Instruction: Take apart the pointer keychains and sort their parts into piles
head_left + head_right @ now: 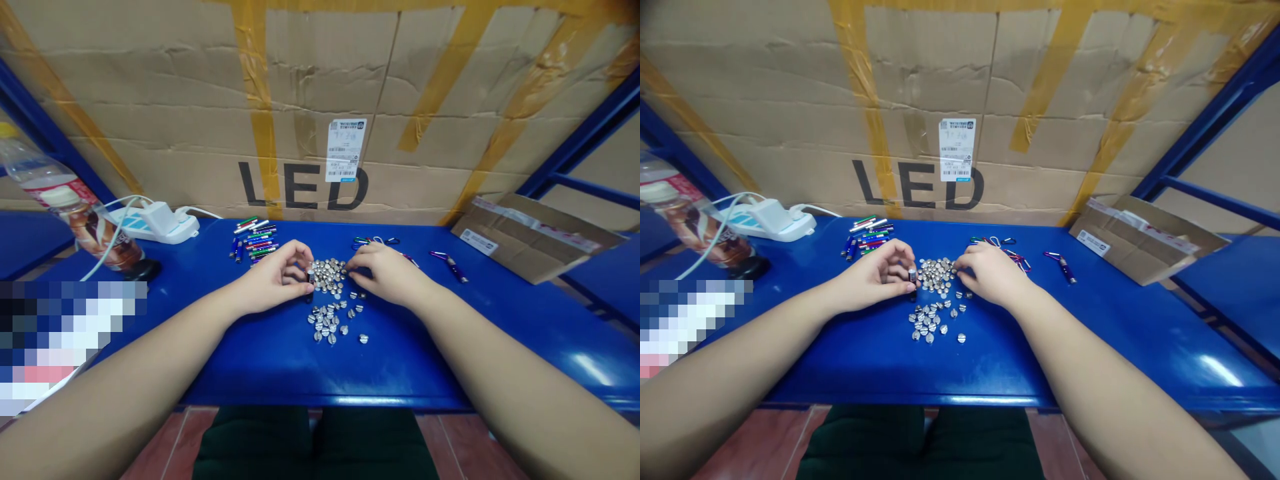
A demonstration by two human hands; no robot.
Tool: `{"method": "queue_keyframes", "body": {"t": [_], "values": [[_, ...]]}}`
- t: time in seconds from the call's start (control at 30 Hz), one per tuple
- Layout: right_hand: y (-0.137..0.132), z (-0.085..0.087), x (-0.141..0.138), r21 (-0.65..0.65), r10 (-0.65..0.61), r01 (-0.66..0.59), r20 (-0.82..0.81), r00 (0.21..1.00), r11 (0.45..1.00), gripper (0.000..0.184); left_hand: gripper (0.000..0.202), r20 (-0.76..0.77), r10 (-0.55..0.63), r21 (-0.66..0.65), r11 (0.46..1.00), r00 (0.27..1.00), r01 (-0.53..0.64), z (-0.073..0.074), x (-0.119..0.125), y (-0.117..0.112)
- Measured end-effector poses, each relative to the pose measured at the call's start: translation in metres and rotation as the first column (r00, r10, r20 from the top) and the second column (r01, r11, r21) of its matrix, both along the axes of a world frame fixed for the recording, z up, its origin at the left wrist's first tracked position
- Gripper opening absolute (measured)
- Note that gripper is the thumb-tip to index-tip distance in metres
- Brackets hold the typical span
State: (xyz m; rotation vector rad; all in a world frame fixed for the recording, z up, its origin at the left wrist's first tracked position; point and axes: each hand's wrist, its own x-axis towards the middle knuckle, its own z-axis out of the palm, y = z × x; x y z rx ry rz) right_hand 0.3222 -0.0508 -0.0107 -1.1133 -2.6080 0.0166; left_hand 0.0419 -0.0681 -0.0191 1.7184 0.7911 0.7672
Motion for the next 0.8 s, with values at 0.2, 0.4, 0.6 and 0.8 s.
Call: {"method": "queue_keyframes", "body": {"t": [0.2,0.4,0.6,0.8], "values": [[0.004,-0.003,-0.002,-0.062,0.019,-0.019,-0.01,1.0,0.998,0.015,0.02,-0.175,-0.001,0.242,0.969,0.985,0.044,0.006,0.001,-0.002],[0.005,0.0,-0.002,-0.168,0.013,-0.015,-0.01,1.0,0.986,0.012,0.011,-0.277,0.023,0.365,0.927,0.961,0.083,0.011,0.002,-0.002],[-0.015,0.006,-0.015,-0.036,0.112,-0.14,-0.415,0.903,0.99,0.012,0.013,-0.295,0.025,0.407,0.907,0.955,0.102,0.01,0.002,-0.001],[-0.037,0.004,-0.044,0.154,0.363,-0.33,-0.468,0.806,0.931,0.012,0.012,-0.25,-0.001,0.391,0.915,0.968,0.102,0.007,0.004,-0.001]]}}
